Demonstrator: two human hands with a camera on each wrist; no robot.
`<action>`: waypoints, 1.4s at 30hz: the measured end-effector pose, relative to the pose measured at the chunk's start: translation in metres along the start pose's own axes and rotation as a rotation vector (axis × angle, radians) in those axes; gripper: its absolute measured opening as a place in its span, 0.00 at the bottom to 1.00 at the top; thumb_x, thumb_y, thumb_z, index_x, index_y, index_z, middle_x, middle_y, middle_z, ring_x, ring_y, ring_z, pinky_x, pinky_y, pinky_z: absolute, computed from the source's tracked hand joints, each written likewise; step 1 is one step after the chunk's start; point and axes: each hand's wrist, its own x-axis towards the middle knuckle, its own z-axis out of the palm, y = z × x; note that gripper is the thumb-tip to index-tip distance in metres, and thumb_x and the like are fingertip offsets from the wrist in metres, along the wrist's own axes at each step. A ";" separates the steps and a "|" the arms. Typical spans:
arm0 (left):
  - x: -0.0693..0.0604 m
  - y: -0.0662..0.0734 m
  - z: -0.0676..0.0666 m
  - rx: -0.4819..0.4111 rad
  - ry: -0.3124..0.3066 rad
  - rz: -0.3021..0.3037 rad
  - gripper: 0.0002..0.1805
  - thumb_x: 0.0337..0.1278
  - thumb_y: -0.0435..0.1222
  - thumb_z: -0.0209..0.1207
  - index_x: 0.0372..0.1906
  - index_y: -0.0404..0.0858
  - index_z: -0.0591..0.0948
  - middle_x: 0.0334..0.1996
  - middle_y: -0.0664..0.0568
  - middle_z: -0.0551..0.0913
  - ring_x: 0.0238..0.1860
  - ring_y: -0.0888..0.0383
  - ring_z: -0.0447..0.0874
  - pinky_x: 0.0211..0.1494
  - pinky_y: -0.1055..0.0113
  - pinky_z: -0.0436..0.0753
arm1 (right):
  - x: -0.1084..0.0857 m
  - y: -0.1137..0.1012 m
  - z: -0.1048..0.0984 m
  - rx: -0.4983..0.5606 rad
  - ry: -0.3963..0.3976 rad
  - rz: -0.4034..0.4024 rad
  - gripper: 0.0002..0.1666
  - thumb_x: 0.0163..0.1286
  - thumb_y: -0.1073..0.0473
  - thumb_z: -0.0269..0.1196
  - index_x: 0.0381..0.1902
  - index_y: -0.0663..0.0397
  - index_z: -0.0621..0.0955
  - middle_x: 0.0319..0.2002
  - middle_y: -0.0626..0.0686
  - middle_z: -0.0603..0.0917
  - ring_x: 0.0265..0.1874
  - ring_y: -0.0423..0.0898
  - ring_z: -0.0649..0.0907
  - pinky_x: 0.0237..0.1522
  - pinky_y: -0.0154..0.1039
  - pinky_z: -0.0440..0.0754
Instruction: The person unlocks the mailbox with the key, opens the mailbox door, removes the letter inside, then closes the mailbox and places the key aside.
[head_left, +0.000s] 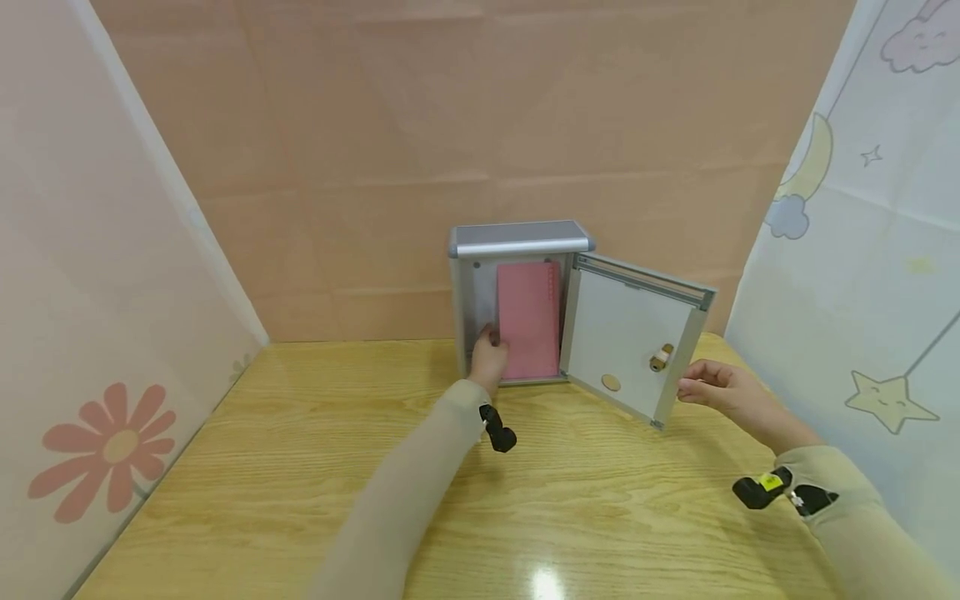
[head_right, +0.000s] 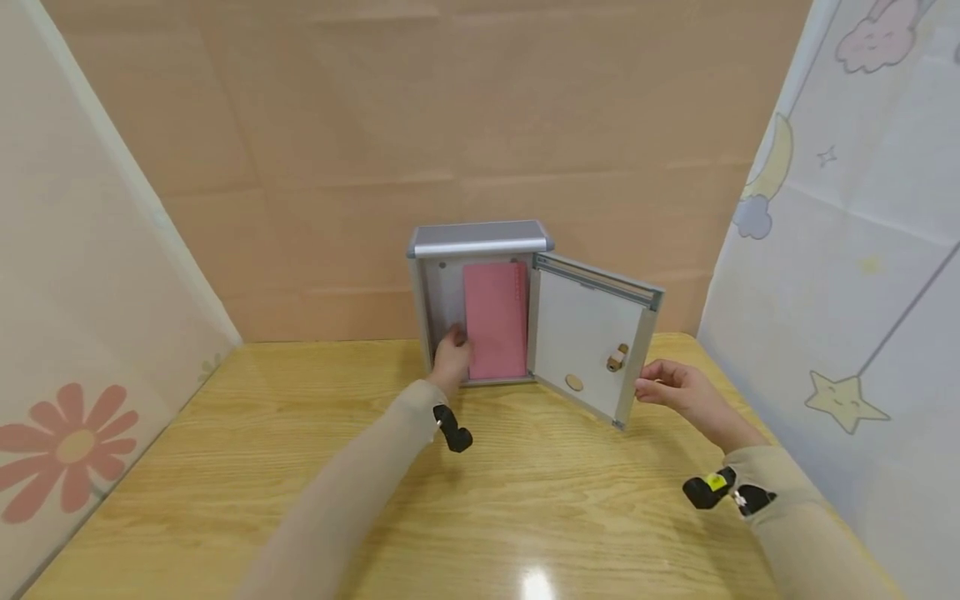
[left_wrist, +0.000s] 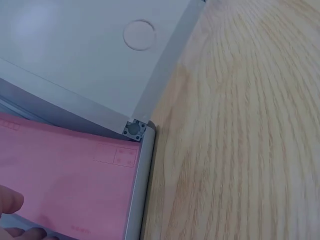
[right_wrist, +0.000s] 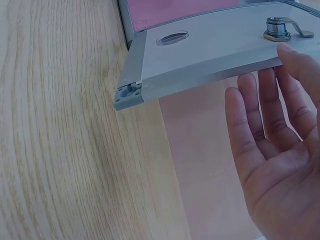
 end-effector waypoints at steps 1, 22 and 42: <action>0.002 -0.001 0.001 0.002 0.012 0.012 0.31 0.71 0.34 0.47 0.76 0.39 0.54 0.71 0.42 0.64 0.72 0.46 0.60 0.70 0.53 0.66 | 0.000 -0.001 0.000 0.002 -0.003 0.002 0.12 0.75 0.59 0.54 0.46 0.66 0.72 0.39 0.43 0.83 0.42 0.38 0.85 0.45 0.27 0.80; -0.004 0.006 -0.012 0.496 0.236 0.320 0.09 0.67 0.39 0.56 0.46 0.42 0.83 0.34 0.51 0.86 0.30 0.59 0.83 0.33 0.65 0.80 | 0.001 -0.001 0.002 0.023 -0.020 0.014 0.12 0.76 0.58 0.53 0.46 0.65 0.72 0.39 0.43 0.82 0.43 0.37 0.84 0.46 0.27 0.80; -0.023 0.026 -0.040 0.583 0.128 0.452 0.07 0.66 0.39 0.58 0.39 0.40 0.83 0.27 0.53 0.84 0.25 0.62 0.80 0.27 0.71 0.77 | 0.000 0.003 0.000 0.047 -0.027 -0.021 0.08 0.76 0.62 0.52 0.44 0.63 0.73 0.39 0.42 0.82 0.41 0.36 0.84 0.45 0.26 0.80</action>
